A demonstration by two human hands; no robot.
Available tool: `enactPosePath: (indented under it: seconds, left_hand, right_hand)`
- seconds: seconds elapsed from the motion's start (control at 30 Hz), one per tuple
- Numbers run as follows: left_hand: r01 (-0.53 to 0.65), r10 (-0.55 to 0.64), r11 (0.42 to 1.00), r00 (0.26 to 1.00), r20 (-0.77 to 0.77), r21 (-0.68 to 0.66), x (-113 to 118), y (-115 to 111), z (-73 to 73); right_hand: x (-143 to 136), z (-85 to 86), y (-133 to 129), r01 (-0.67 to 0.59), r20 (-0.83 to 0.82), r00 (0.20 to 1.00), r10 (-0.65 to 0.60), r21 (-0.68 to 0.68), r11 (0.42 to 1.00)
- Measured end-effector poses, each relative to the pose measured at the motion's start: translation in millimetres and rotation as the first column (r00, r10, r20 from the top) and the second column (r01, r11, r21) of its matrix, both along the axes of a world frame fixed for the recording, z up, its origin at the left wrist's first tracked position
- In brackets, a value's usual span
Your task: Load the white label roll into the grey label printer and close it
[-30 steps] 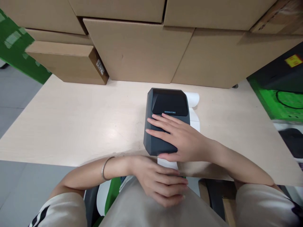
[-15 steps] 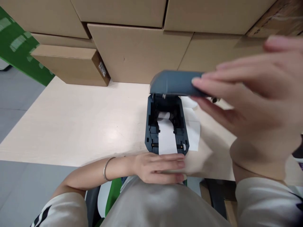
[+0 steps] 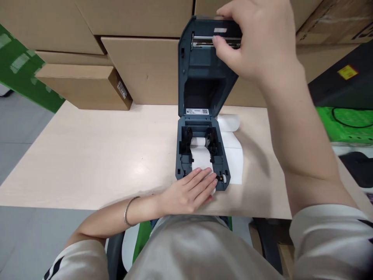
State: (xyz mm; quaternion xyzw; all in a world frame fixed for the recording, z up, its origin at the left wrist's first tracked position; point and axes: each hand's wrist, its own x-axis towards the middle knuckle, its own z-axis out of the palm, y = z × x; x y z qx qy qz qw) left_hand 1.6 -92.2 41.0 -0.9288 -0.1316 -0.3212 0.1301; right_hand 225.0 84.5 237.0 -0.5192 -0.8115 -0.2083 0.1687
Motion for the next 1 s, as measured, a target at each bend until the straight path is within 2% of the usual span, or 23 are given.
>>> enactPosePath:
  seconds: [0.13, 0.27, 0.33, 0.4, 0.47, 0.57, 0.67, 0.77, 0.87, 1.0]
  left_hand:
    - [0.05, -0.048, 0.998, 0.997, -0.055, 0.039, -4.6, 4.9, 2.2]
    - [0.101, -0.098, 0.994, 0.993, -0.073, 0.038, -7.5, 7.4, 0.5]
    - [0.106, -0.105, 0.994, 0.993, -0.054, 0.012, -8.0, 8.2, -2.8]
    - [0.114, -0.115, 0.993, 0.993, -0.025, -0.035, -8.0, 8.7, -6.7]
    - [0.129, -0.13, 0.988, 0.992, -0.004, -0.081, -7.8, 8.6, -10.4]
    - [0.14, -0.137, 0.984, 0.99, 0.035, -0.107, -7.1, 8.1, -14.0]
    - [0.128, -0.124, 0.989, 0.991, 0.053, -0.073, -6.2, 9.3, -14.0]
    - [0.119, -0.119, 0.993, 0.993, 0.019, 0.028, -5.3, 12.6, -10.0]
    - [0.123, -0.121, 0.986, 0.992, -0.022, 0.114, -4.8, 15.0, -5.4]
    - [0.118, -0.118, 0.989, 0.993, -0.005, 0.095, -5.7, 16.6, -4.7]
  right_hand:
    - [3.5, -8.7, 4.0, -0.037, -0.006, 0.999, 0.037, 0.026, 0.999]
    - [8.1, -19.2, -19.9, -0.132, 0.023, 0.991, 0.13, 0.143, 0.981]
    - [9.9, -28.1, -41.0, -0.213, 0.056, 0.977, 0.206, 0.263, 0.941]
    - [10.6, -41.1, -66.2, -0.31, 0.054, 0.948, 0.315, 0.389, 0.867]
    - [10.6, -57.4, -91.7, -0.384, 0.018, 0.908, 0.419, 0.441, 0.811]
    - [11.7, -84.2, -120.1, -0.439, 0.012, 0.886, 0.464, 0.347, 0.829]
    - [15.4, -108.4, -128.9, -0.455, -0.009, 0.882, 0.471, 0.246, 0.856]
    - [19.2, -126.9, -122.5, -0.462, -0.119, 0.867, 0.484, 0.169, 0.87]
    - [19.8, -138.5, -110.6, -0.469, -0.171, 0.866, 0.469, 0.047, 0.882]
    - [11.2, -142.0, -94.5, -0.464, -0.121, 0.885, 0.449, -0.165, 0.87]
